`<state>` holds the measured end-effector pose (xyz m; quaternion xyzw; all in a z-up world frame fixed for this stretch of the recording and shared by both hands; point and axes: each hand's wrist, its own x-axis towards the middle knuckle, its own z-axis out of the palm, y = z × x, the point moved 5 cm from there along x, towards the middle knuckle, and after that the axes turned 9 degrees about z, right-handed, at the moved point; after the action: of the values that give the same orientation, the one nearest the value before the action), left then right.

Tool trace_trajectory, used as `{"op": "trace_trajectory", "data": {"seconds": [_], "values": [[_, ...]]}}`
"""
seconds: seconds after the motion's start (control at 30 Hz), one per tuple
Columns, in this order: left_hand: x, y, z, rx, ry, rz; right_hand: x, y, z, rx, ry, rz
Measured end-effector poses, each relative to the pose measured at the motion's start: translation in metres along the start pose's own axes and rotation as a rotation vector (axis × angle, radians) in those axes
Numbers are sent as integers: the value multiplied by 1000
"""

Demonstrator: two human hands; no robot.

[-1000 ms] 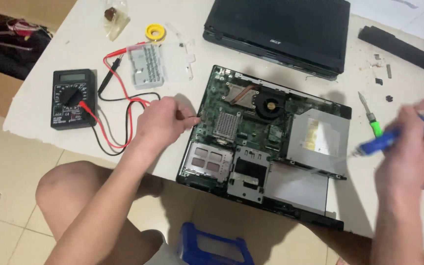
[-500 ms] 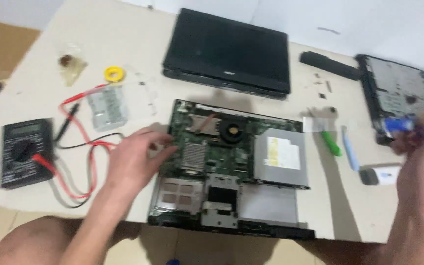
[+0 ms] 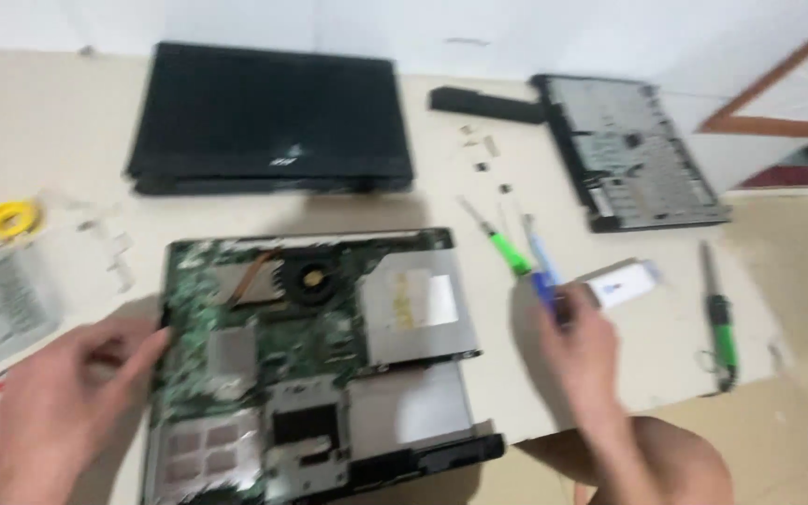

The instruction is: Assembling and repairing a laptop by installing an optical drive, applying thermal paste, and reattaching the keyboard and casing.

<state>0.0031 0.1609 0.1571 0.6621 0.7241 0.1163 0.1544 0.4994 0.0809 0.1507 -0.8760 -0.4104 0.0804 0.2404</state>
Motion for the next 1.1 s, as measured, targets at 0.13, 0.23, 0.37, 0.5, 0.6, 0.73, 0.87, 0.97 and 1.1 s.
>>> {"op": "trace_trajectory", "data": {"seconds": [0.13,0.23,0.37,0.5,0.6,0.73,0.87,0.97,1.1], "values": [[16,-40,42,-200,10,3,-14,-21,5,-121,18,-41],[18,-56,70,-496,143,66,-11,-27,-19,1,36,-119],[7,-21,12,92,-139,-149,62,68,-38,-259,208,373],[-2,-5,-14,103,-150,-186,79,49,-43,-314,-1,626],[-4,-16,-4,130,-247,-236,96,80,-28,-299,-138,639],[-11,-34,-2,37,-310,-161,131,124,-11,165,-145,356],[-27,-14,-18,-149,-470,-136,60,-27,-14,654,-358,4],[-35,-10,-18,-236,-502,-5,-37,-182,-11,461,-432,-66],[-32,-22,-5,-261,-486,-84,-43,-236,75,358,-289,-362]]}}
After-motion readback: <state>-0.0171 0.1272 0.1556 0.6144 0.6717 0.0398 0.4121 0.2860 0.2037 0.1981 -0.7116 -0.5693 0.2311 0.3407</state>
